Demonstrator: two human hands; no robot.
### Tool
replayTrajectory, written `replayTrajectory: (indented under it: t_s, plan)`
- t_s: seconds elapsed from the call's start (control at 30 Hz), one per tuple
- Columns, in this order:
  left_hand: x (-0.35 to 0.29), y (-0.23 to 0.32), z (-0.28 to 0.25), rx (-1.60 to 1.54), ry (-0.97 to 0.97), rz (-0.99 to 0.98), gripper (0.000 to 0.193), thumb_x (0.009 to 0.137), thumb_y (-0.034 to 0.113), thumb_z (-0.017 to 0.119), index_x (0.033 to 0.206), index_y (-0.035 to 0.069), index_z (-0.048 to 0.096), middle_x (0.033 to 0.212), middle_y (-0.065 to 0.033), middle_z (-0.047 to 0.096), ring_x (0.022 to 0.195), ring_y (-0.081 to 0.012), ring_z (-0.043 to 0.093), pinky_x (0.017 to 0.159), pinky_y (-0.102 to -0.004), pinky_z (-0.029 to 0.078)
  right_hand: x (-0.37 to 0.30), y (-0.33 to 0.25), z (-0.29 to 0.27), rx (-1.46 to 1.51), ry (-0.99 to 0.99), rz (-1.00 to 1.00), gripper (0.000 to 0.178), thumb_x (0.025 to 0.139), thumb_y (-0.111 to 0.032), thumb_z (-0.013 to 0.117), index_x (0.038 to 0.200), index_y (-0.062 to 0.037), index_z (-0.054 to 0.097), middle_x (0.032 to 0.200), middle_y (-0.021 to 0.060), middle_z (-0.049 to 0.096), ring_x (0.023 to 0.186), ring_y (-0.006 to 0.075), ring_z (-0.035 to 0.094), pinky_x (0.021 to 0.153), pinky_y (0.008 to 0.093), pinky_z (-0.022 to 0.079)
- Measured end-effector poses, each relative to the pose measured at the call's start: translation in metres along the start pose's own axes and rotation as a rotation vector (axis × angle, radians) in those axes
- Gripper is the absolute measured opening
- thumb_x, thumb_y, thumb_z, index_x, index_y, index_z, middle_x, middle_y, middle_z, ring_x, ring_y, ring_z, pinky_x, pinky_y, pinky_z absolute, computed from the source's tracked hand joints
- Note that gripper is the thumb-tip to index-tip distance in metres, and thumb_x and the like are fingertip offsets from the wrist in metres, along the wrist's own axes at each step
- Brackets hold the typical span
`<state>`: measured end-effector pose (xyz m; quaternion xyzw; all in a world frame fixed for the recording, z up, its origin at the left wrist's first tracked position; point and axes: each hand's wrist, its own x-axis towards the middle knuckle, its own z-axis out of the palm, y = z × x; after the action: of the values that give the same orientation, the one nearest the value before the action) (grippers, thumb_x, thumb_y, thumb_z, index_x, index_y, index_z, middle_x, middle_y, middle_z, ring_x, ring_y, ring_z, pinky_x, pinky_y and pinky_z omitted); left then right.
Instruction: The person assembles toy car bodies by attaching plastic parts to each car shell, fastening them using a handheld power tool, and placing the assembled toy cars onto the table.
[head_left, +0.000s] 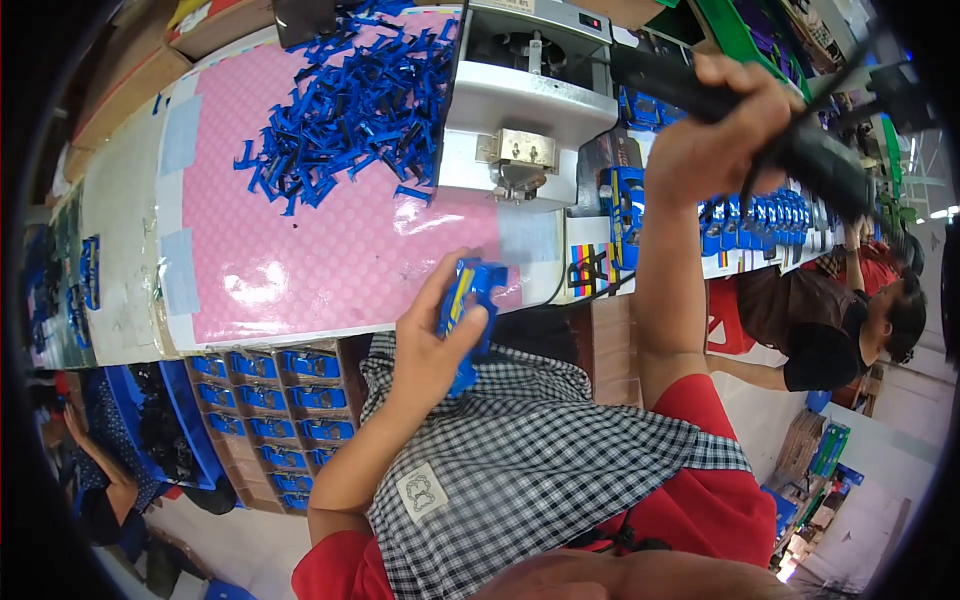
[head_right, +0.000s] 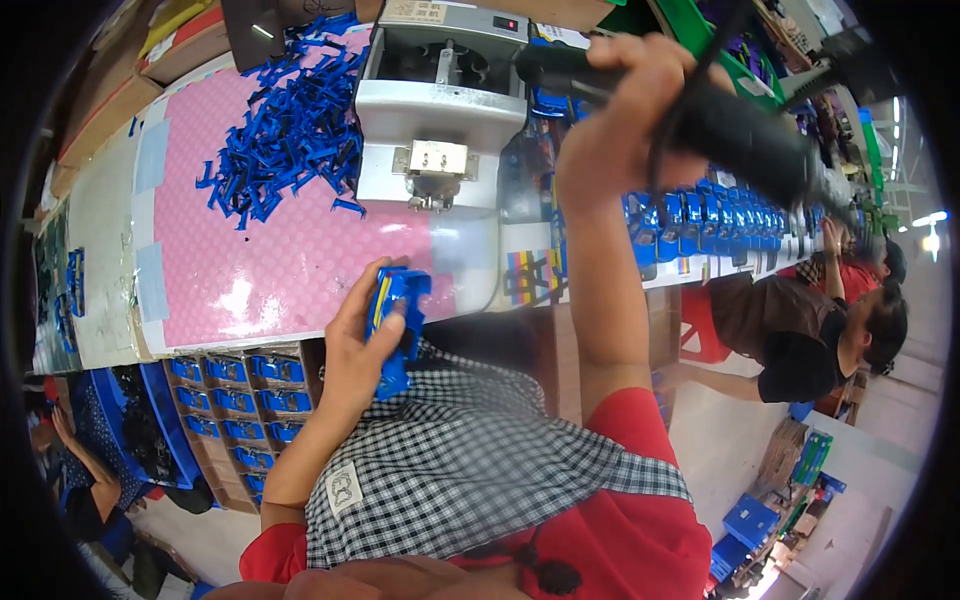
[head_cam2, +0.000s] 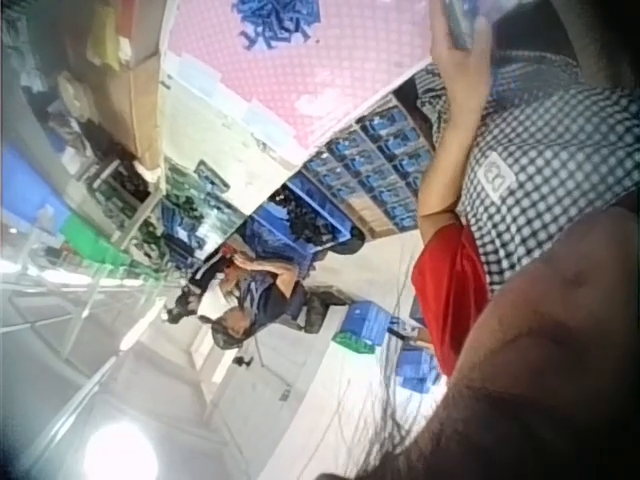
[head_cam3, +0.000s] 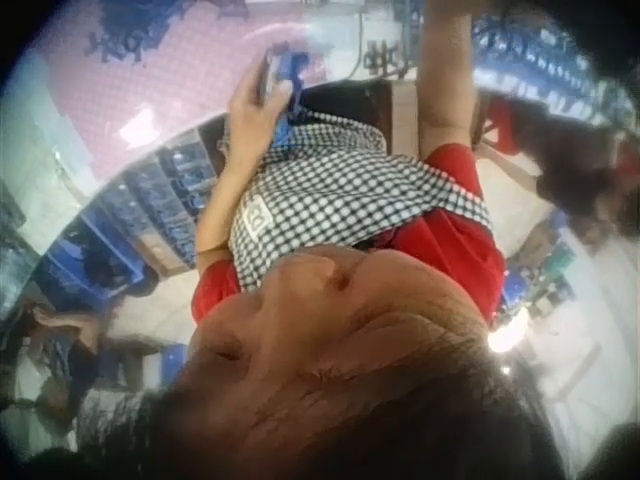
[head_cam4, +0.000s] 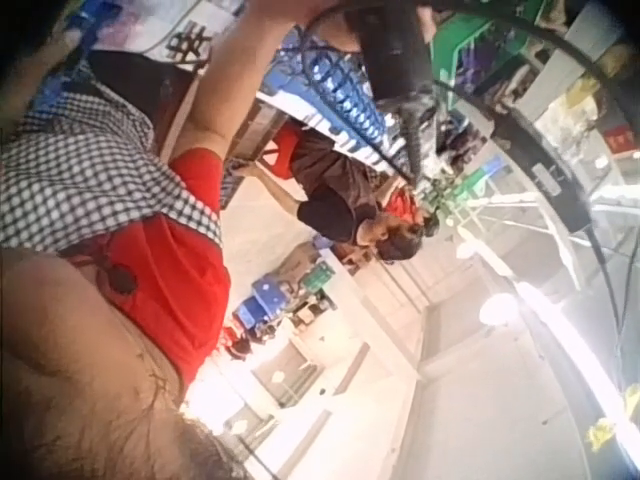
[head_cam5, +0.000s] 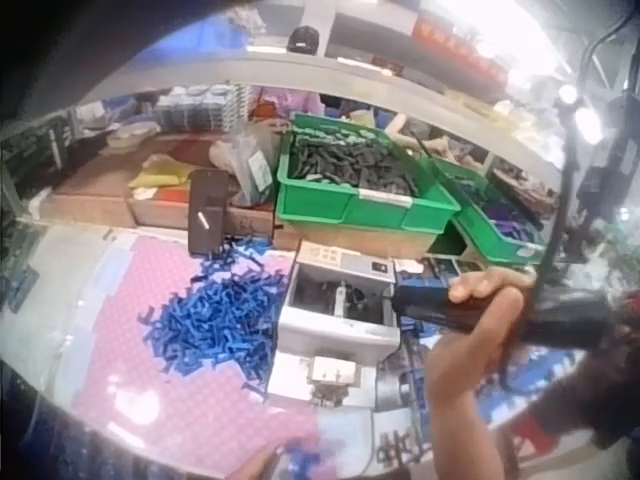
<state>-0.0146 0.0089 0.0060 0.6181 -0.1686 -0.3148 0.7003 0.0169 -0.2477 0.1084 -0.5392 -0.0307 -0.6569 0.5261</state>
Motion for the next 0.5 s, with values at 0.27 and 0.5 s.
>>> replayTrajectory:
  t_s: [0.27,0.5]
  plan:
    - [0.009,-0.005,-0.013,1.408,-0.030,0.545,0.053,0.073,0.009,0.068,0.124,0.013,0.054,0.133,-0.0071,0.048,0.106,-0.0310,0.050,0.083,-0.0392,0.041,-0.034,-0.082,-0.019,0.087,-0.337,-0.180,0.061,0.079,-0.067,0.055,0.107,-0.0126,0.047,0.081,0.0033,0.049,0.062,0.0165,0.051,0.062,0.0345,0.048]
    - [0.012,-0.007,-0.008,1.350,-0.001,0.513,0.055,0.074,0.011,0.069,0.126,0.010,0.051,0.135,-0.0059,0.047,0.109,-0.0309,0.049,0.088,-0.0395,0.041,-0.096,-0.080,-0.037,0.255,-0.416,0.275,0.058,0.079,-0.048,0.070,0.106,-0.0081,0.039,0.083,0.0080,0.051,0.066,0.0191,0.055,0.063,0.0355,0.049]
